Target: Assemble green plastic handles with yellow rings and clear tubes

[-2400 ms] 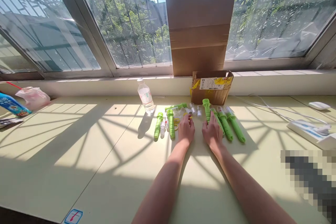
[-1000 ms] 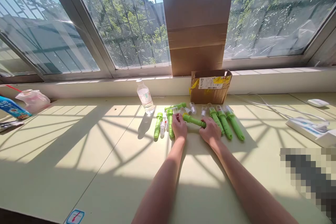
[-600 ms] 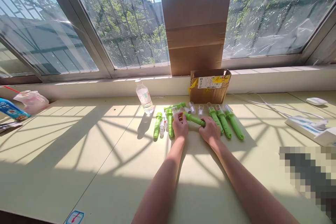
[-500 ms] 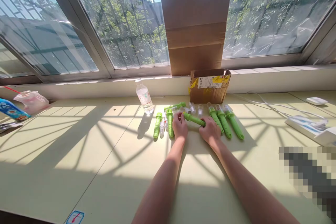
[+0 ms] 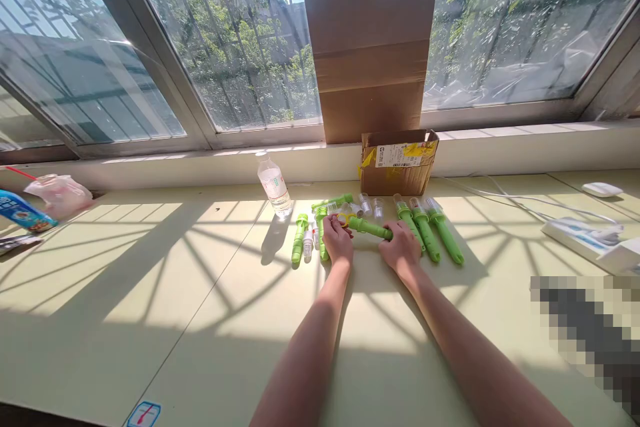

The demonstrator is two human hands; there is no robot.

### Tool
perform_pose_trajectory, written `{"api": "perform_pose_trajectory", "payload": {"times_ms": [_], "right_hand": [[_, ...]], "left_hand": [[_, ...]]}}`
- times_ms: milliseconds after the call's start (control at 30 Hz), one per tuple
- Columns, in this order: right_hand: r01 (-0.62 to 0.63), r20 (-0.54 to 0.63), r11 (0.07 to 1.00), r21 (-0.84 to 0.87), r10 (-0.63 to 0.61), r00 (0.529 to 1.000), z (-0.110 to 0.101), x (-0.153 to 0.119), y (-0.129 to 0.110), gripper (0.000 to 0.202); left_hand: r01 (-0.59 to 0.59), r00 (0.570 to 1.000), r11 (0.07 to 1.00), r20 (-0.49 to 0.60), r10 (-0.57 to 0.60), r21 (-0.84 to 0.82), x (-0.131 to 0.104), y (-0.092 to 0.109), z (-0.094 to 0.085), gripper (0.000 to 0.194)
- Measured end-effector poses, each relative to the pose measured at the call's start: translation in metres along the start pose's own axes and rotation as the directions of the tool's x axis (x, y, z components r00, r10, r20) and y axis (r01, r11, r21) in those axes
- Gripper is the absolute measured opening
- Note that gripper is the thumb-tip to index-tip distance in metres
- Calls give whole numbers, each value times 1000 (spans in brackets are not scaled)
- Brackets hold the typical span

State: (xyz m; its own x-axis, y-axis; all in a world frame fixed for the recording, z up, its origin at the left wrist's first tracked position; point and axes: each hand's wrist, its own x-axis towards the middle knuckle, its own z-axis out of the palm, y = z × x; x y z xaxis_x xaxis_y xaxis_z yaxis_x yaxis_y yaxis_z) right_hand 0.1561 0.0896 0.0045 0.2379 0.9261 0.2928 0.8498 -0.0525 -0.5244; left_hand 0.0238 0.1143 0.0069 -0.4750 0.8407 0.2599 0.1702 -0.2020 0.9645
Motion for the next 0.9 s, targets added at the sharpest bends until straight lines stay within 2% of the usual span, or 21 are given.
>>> {"api": "perform_pose_trajectory", "payload": {"times_ms": [267, 533, 900], "right_hand": [[30, -12, 999, 28, -30, 999, 2, 0, 2, 35], [95, -47, 993, 71, -92, 995, 2, 0, 2, 36], [93, -64, 993, 74, -88, 994, 3, 1, 4, 36]], "left_hand": [[-11, 999, 999, 42, 8, 53, 1, -6, 0, 19], [3, 1000, 998, 28, -5, 56, 1, -5, -1, 18], [19, 997, 997, 77, -24, 71, 1, -3, 0, 38]]}}
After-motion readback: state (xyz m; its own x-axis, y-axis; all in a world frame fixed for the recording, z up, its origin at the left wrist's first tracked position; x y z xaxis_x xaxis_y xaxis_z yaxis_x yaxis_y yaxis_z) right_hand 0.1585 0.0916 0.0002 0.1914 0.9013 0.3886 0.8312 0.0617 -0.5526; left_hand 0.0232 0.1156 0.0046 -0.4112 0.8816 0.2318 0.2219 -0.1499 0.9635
